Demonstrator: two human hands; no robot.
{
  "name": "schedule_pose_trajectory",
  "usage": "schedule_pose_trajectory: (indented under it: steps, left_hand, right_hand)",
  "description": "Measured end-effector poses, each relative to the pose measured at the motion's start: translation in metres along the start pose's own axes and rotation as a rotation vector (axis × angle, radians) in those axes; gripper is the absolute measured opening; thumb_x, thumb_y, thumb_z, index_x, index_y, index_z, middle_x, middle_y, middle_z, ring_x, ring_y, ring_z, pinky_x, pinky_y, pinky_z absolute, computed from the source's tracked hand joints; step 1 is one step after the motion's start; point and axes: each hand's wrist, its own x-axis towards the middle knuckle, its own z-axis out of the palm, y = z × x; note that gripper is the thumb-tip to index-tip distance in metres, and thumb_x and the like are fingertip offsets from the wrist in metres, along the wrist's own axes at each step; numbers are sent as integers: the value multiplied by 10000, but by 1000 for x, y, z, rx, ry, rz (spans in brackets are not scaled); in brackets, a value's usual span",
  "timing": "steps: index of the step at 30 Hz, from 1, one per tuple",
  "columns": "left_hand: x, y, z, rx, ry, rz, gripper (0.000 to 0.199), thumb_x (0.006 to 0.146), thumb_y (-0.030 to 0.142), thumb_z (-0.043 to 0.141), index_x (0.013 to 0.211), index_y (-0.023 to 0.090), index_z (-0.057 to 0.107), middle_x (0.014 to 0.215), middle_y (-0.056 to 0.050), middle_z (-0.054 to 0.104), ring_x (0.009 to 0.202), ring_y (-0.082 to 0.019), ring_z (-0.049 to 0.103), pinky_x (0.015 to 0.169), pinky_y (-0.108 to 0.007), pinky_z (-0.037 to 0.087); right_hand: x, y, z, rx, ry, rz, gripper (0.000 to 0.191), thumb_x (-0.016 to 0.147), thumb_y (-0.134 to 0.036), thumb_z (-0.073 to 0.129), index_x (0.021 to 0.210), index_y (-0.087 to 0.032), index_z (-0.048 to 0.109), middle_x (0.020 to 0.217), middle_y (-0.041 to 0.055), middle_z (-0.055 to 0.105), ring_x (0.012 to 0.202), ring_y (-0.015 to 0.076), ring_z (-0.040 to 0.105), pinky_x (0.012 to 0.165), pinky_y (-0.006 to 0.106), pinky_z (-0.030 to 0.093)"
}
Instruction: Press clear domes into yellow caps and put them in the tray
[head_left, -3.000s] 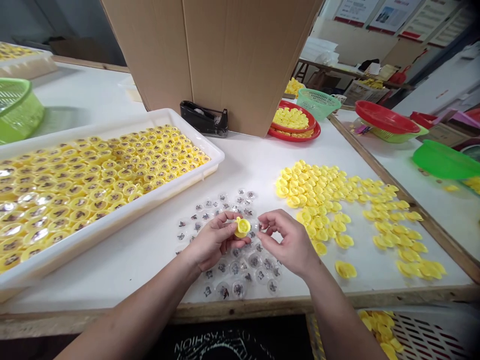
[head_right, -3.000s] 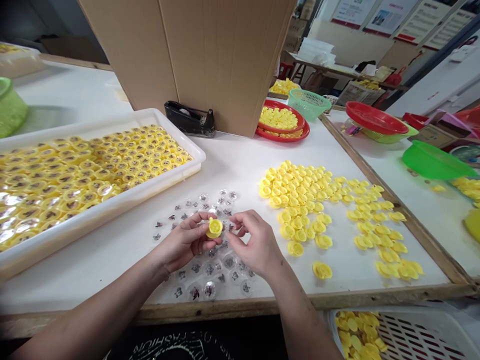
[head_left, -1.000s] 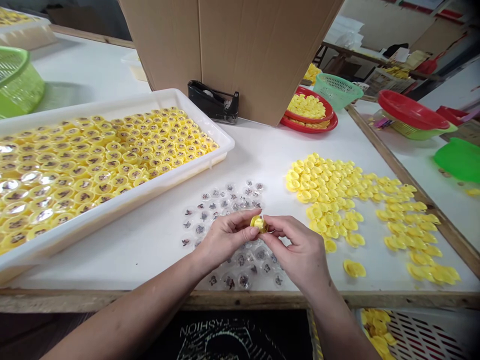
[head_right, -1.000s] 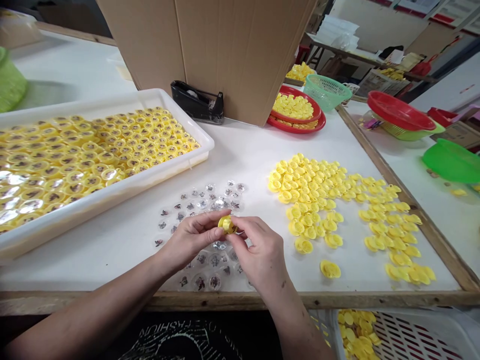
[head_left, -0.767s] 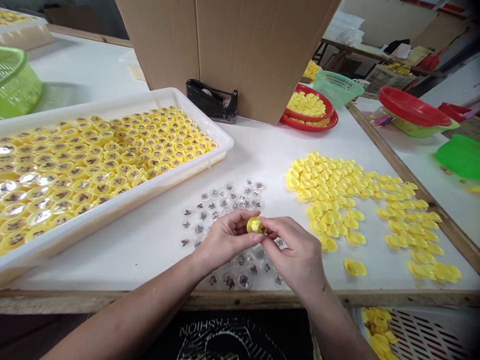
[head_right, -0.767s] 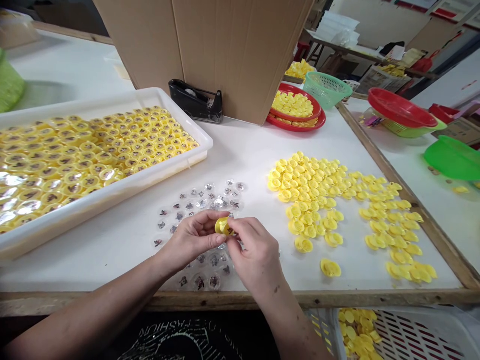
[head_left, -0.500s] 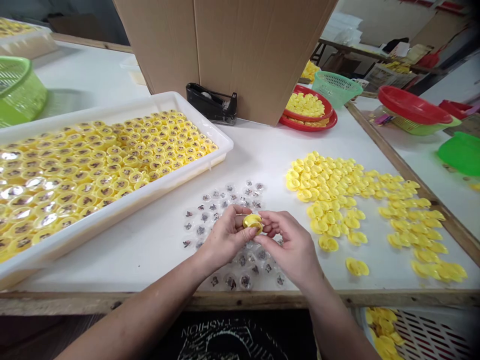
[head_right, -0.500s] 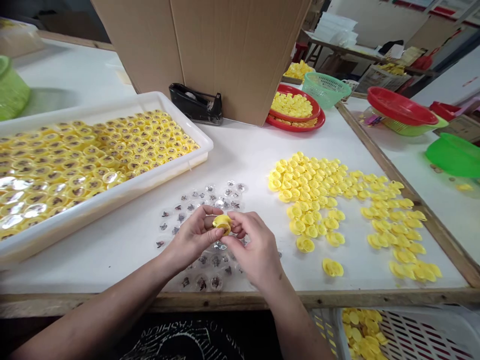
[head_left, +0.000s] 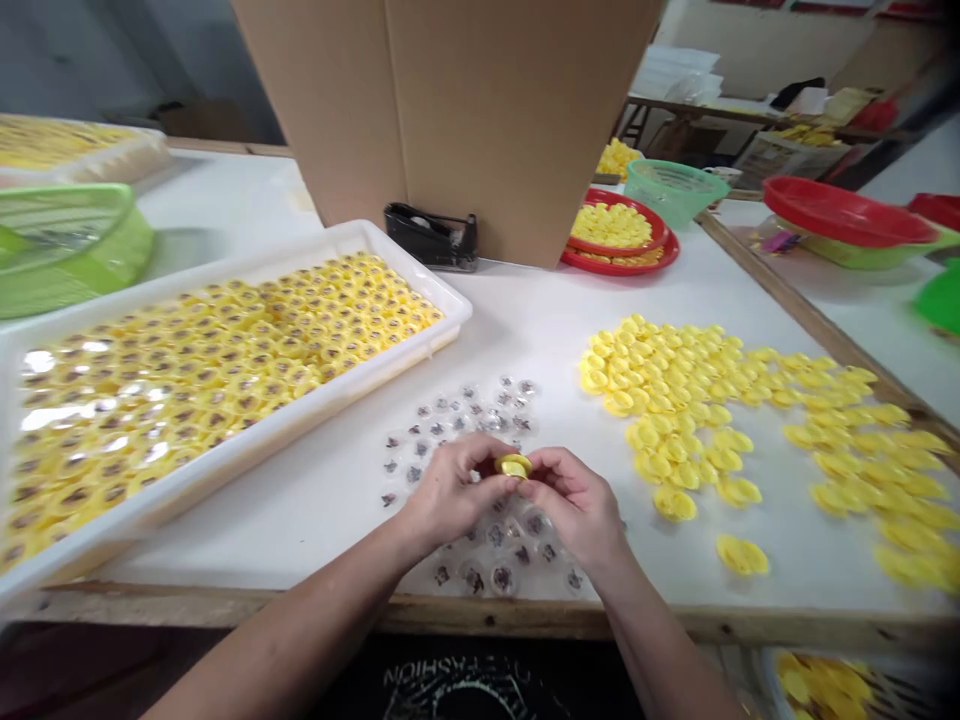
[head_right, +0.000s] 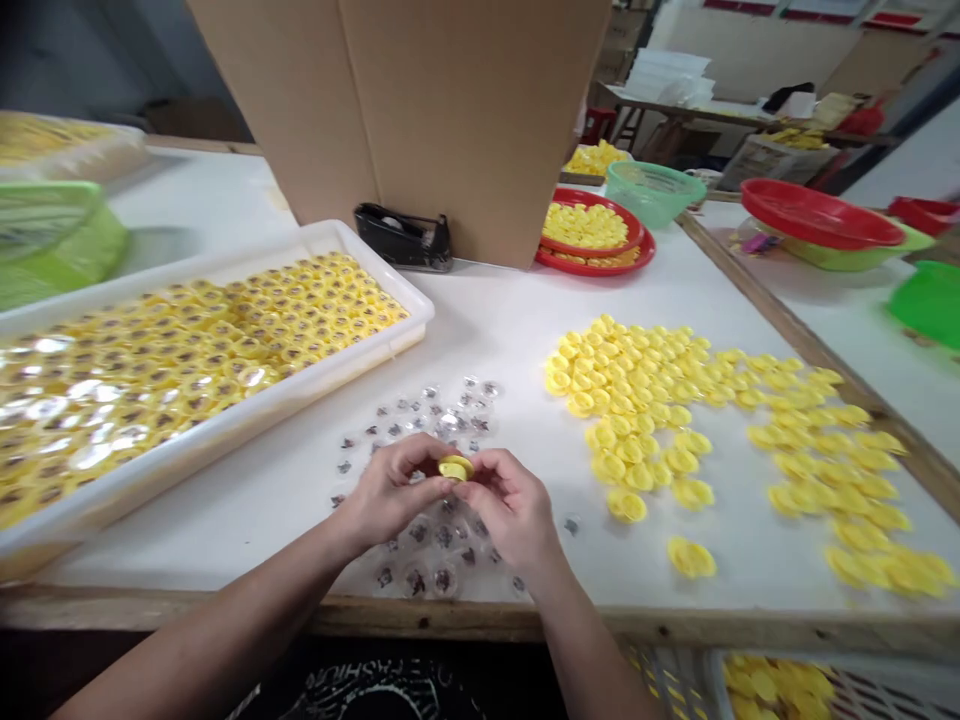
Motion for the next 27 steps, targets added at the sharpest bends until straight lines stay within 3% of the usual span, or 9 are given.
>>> schedule_pose_trajectory:
  steps: [5, 7, 10, 13, 15, 17, 20, 24, 27]
  left_hand:
    - [0, 10, 6, -37, -50, -116, 194, 742, 206, 630, 925, 149, 661, 775, -38, 647, 679, -136, 566, 619, -252, 435]
    - [5, 14, -7, -99, -8, -152, 322, 728, 260, 653, 1027, 144, 622, 751, -33, 637, 651, -133, 563, 596, -245, 438]
    - [21, 22, -67, -2, 174, -101, 408, 720, 363, 660, 1057, 146, 582, 750, -28, 636, 640, -131, 565, 576, -233, 437]
    - [44, 22, -160, 413, 413, -165, 396, 711, 422, 642, 1024, 181, 620, 844, -33, 652, 668, -135, 579, 563, -221, 424]
    - [60, 16, -220, 737, 443, -301, 431, 724, 460, 598, 1074, 209, 619, 959, -29, 654, 712, -141, 596, 565, -216, 422]
    - [73, 5, -264, 836, 428, -363, 408, 672, 410, 644, 1008, 178, 659, 901, -39, 671, 729, -165, 602, 594, -227, 425]
    - [83, -17, -297, 893, 335, -413, 390, 612, 365, 681, 960, 189, 687, 814, -22, 689, 687, -164, 605, 602, -223, 425]
    - [88, -39, -308, 934, 181, -453, 289, 595, 301, 666, 872, 237, 718, 784, 9, 703, 690, -153, 610, 631, -205, 433]
    - [89, -42, -310, 966, 120, -459, 213, 575, 236, 659, 774, 242, 736, 804, 3, 711, 758, -171, 610, 714, -219, 439]
  right_hand:
    - [3, 13, -8, -17, 7, 87, 199, 747, -336, 685, 875, -194, 629, 744, 9, 659, 645, 134, 600, 602, 227, 505]
    - [5, 19, -10, 44, 13, 91, 276, 743, -363, 684, 961, -202, 627, 803, 34, 680, 670, 157, 624, 623, 255, 529]
    - [5, 23, -10, 123, 99, 84, 363, 740, -404, 677, 1036, -204, 610, 844, 62, 690, 691, 181, 639, 627, 284, 547]
    - [5, 25, -10, 117, 199, 99, 398, 729, -420, 685, 1049, -196, 605, 818, 55, 684, 669, 172, 624, 599, 267, 540]
    - [6, 27, -11, 89, 200, 112, 416, 737, -422, 679, 1075, -195, 595, 814, 46, 677, 668, 162, 613, 607, 256, 535]
    - [7, 31, -13, 61, 185, 116, 432, 746, -425, 672, 1102, -197, 584, 815, 36, 671, 672, 154, 607, 626, 249, 535]
    - [8, 37, -17, 33, 198, 122, 459, 747, -430, 671, 1130, -199, 569, 825, 30, 669, 700, 157, 611, 642, 241, 538]
    - [9, 41, -18, 21, 223, 135, 468, 741, -432, 674, 1130, -197, 564, 841, 33, 675, 714, 164, 622, 628, 235, 539]
    - [10, 38, -15, 25, 235, 124, 450, 740, -425, 672, 1110, -188, 575, 811, 30, 671, 659, 155, 615, 621, 247, 542]
